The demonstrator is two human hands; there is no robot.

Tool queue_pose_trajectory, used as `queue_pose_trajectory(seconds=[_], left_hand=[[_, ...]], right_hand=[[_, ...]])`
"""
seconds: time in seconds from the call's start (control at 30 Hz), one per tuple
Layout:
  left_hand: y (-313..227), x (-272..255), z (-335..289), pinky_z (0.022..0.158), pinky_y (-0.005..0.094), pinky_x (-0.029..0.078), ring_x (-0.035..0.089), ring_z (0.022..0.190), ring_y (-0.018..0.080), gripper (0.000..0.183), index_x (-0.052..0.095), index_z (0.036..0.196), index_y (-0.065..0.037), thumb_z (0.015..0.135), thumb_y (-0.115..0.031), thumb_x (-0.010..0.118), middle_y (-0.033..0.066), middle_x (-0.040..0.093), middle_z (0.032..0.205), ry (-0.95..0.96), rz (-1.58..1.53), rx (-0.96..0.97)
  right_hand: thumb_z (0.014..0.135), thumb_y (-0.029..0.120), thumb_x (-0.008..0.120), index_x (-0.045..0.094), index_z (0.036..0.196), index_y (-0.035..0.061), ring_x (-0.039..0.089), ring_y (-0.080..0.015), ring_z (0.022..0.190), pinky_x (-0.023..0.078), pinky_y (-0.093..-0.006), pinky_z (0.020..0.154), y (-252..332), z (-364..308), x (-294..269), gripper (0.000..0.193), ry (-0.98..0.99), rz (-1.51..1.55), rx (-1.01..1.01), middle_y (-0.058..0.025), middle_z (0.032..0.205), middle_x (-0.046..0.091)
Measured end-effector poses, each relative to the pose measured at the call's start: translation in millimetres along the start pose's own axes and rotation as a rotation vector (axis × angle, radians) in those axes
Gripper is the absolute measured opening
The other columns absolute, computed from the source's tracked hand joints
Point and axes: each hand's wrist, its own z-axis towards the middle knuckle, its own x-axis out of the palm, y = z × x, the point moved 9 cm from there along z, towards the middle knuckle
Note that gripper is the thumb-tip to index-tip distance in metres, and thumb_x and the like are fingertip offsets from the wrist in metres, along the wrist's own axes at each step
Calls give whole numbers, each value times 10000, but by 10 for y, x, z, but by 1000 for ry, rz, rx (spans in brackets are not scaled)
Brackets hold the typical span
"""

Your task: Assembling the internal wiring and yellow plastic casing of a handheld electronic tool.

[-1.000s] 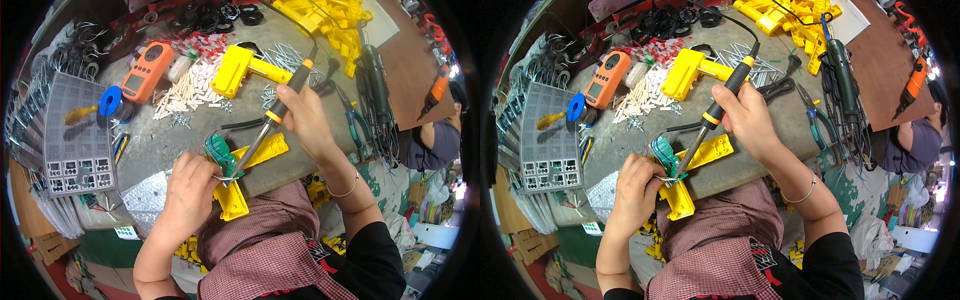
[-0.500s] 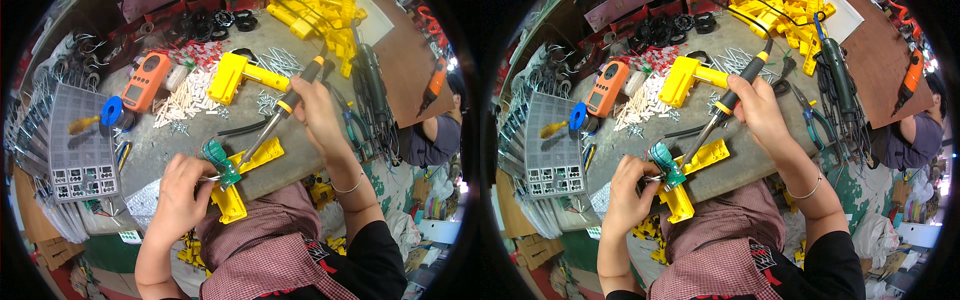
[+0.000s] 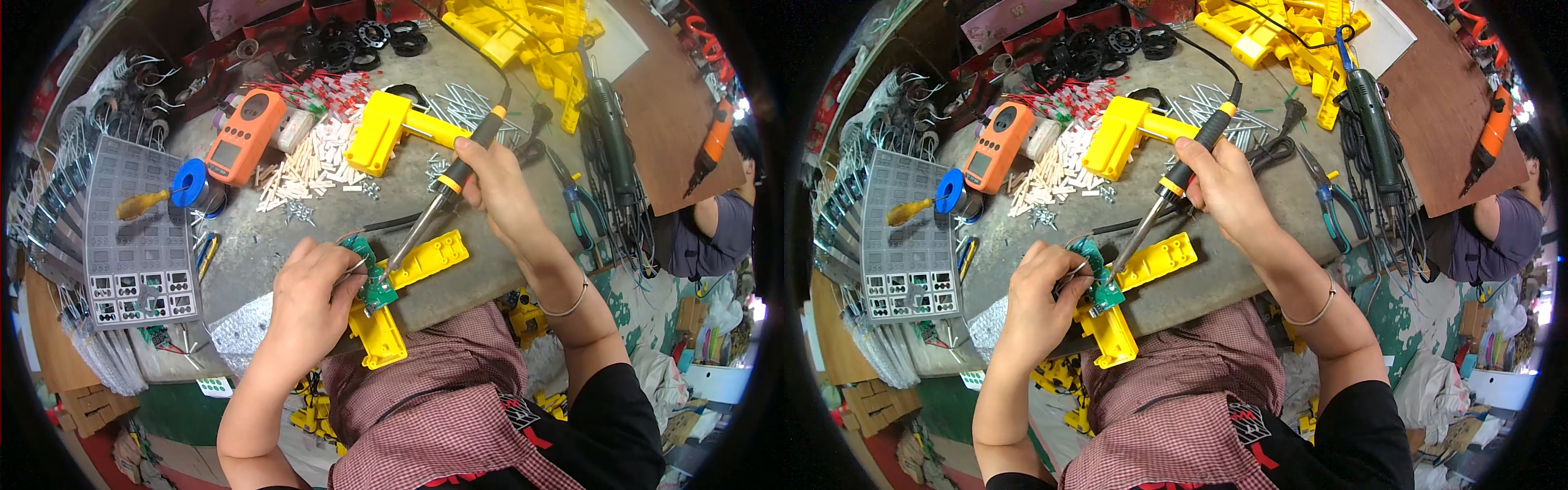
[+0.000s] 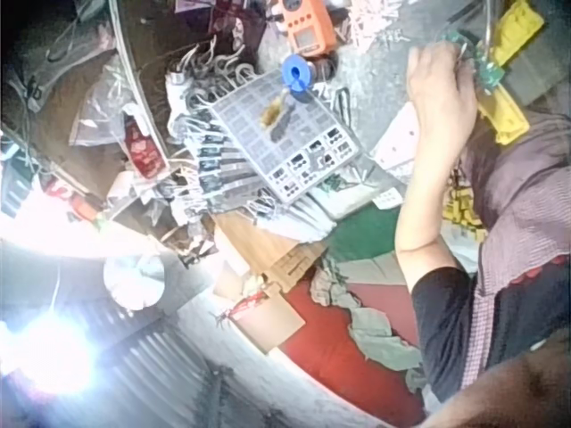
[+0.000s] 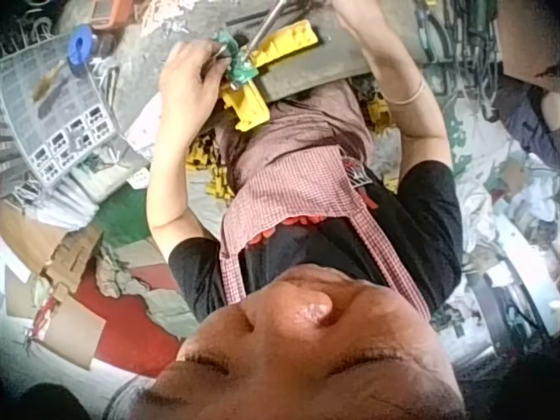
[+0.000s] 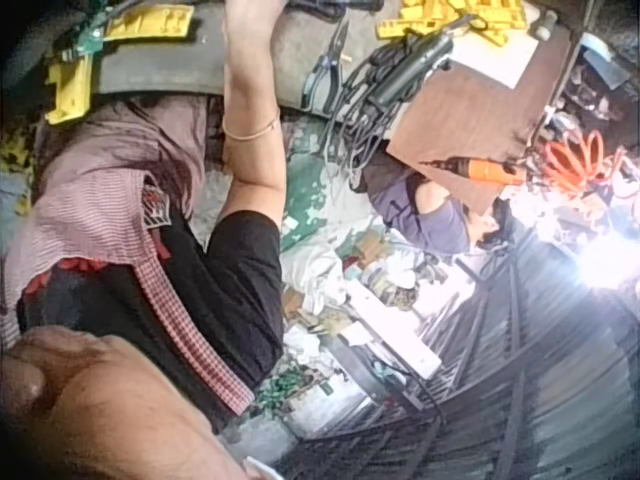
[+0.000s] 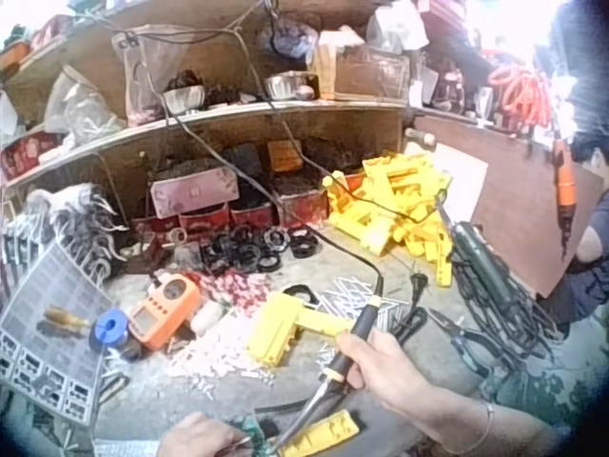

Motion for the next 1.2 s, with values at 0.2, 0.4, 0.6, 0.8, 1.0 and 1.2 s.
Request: queue_pose_trajectory(seconds=[0.2,0.4,0.6,0.8,1.0,1.2], left_hand=[[-16,2,-8,682,385,446,538,757,316,175,595,830,7,694,52,696,122,591,789,-11,-26,52],[-8,14,-40,685,390,450,542,765,327,198,578,838,7,688,70,690,135,581,806,7,-4,38],[-14,-9,-64,693,388,458,552,780,330,198,575,847,8,696,73,684,140,581,803,-10,-22,35],[64,-103,-83,682,369,456,566,757,311,154,585,860,12,748,40,687,136,596,810,-41,-75,-69],[211,-99,0,700,357,459,585,788,286,131,630,860,9,752,-5,703,119,625,807,100,-131,-216],[149,-91,90,758,382,464,586,828,292,151,660,866,-8,725,-8,712,108,651,835,179,-71,-28]], right_hand=[[964,321,574,526,840,68,415,-57,460,297,-229,404,-35,29,19,286,11,-20,7,11,607,491],[965,329,566,526,824,72,406,-58,443,287,-229,401,-95,64,18,296,35,-62,75,11,569,480],[962,324,553,526,815,76,400,-57,438,279,-229,397,-51,45,22,290,18,-73,95,13,562,478],[955,349,563,527,818,76,398,-49,439,253,-218,392,97,-50,-75,307,-52,-17,2,15,562,475],[961,357,567,516,858,80,419,-36,466,272,-206,399,114,-218,61,300,-69,0,-29,20,632,494],[964,351,568,509,890,75,427,-35,479,289,-201,406,116,-245,102,292,-59,-13,-52,19,654,496]])
